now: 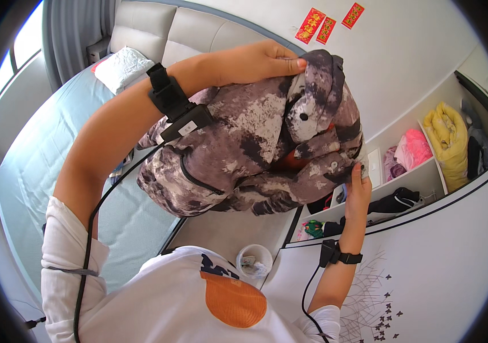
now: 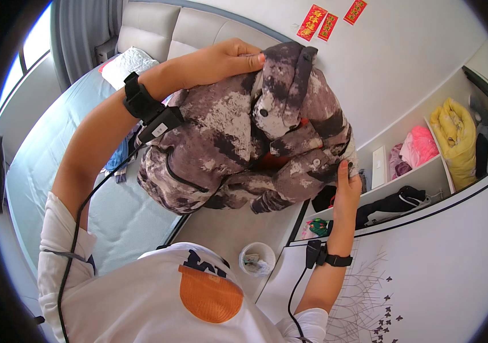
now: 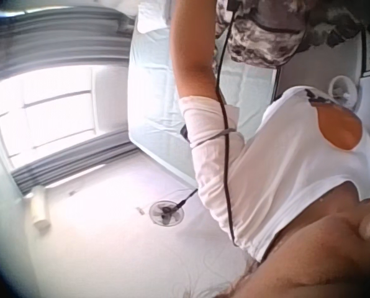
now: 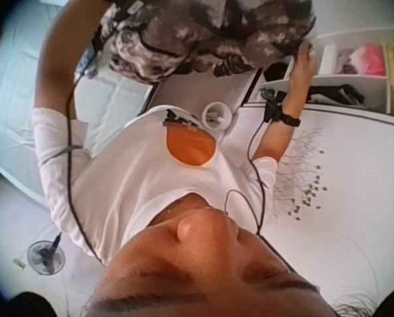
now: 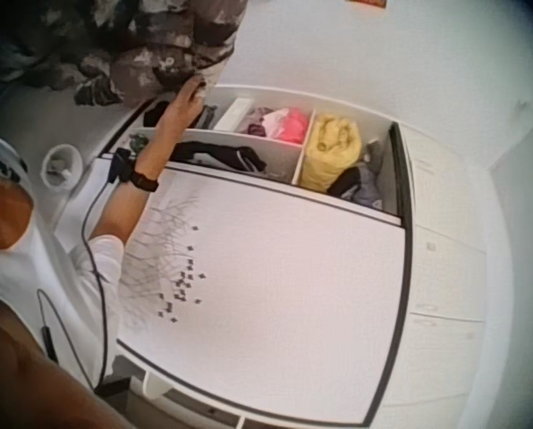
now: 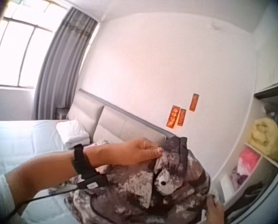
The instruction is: The person organizes clothes by hanging a black t-shirt in a closet and then selecting several items of clothing from the bed to place inside the closet, including a jacket.
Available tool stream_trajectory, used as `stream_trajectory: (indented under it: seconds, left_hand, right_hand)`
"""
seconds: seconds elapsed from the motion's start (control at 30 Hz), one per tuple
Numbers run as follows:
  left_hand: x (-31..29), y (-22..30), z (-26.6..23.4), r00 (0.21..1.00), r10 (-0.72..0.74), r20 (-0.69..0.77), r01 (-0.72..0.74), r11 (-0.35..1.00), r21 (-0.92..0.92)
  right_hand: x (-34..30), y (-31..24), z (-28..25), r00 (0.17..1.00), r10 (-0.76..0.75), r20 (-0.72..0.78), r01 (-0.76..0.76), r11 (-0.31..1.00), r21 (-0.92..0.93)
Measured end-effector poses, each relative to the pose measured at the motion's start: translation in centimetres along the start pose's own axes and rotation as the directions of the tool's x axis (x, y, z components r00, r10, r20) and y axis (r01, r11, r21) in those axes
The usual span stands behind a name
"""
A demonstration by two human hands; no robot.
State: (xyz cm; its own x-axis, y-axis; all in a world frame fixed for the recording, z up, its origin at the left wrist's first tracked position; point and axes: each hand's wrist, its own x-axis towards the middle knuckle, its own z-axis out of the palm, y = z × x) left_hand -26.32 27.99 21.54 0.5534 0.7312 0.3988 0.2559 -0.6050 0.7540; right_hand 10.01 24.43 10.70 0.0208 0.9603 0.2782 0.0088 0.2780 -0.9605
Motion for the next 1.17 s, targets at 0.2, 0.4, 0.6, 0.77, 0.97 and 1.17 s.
stream_trajectory:
  seconds: [0.2, 0.4, 0.6, 0.77, 0.97, 1.17]
  left_hand:
    - [1.2, 1.0, 0.2, 0.990, 0.025, -0.138, -0.063, 0.960, -0.273]
    - [1.6, 1.0, 0.7, 0.985, 0.085, -0.149, -0.112, 0.976, -0.189]
    - [2.2, 0.9, 2.4, 0.982, 0.075, -0.176, -0.146, 0.888, -0.436]
    - [1.6, 2.8, 2.5, 0.987, 0.151, -0.053, -0.142, 0.675, -0.724]
    - [0.4, 3.2, -0.6, 0.944, 0.181, -0.276, -0.299, 0.825, -0.480]
    - [0.3, 0.9, -3.8, 0.909, 0.179, -0.377, -0.376, 0.740, -0.557]
  right_hand:
    - [-0.3, 3.4, 0.1, 0.958, -0.250, 0.139, 0.285, 0.851, -0.441]
    - [-6.7, 13.1, 0.2, 0.987, -0.129, -0.100, 0.093, 0.947, -0.307]
    - [-11.7, 17.5, 6.3, 0.933, -0.020, 0.359, 0.114, 0.963, -0.243]
    - [-13.2, 21.9, 10.7, 0.858, -0.012, 0.514, 0.105, 0.983, -0.152]
    - [-12.0, 19.8, 12.5, 0.881, -0.217, 0.420, 0.307, 0.938, -0.161]
    - [-13.2, 18.3, 13.0, 0.748, -0.131, 0.651, 0.383, 0.886, -0.262]
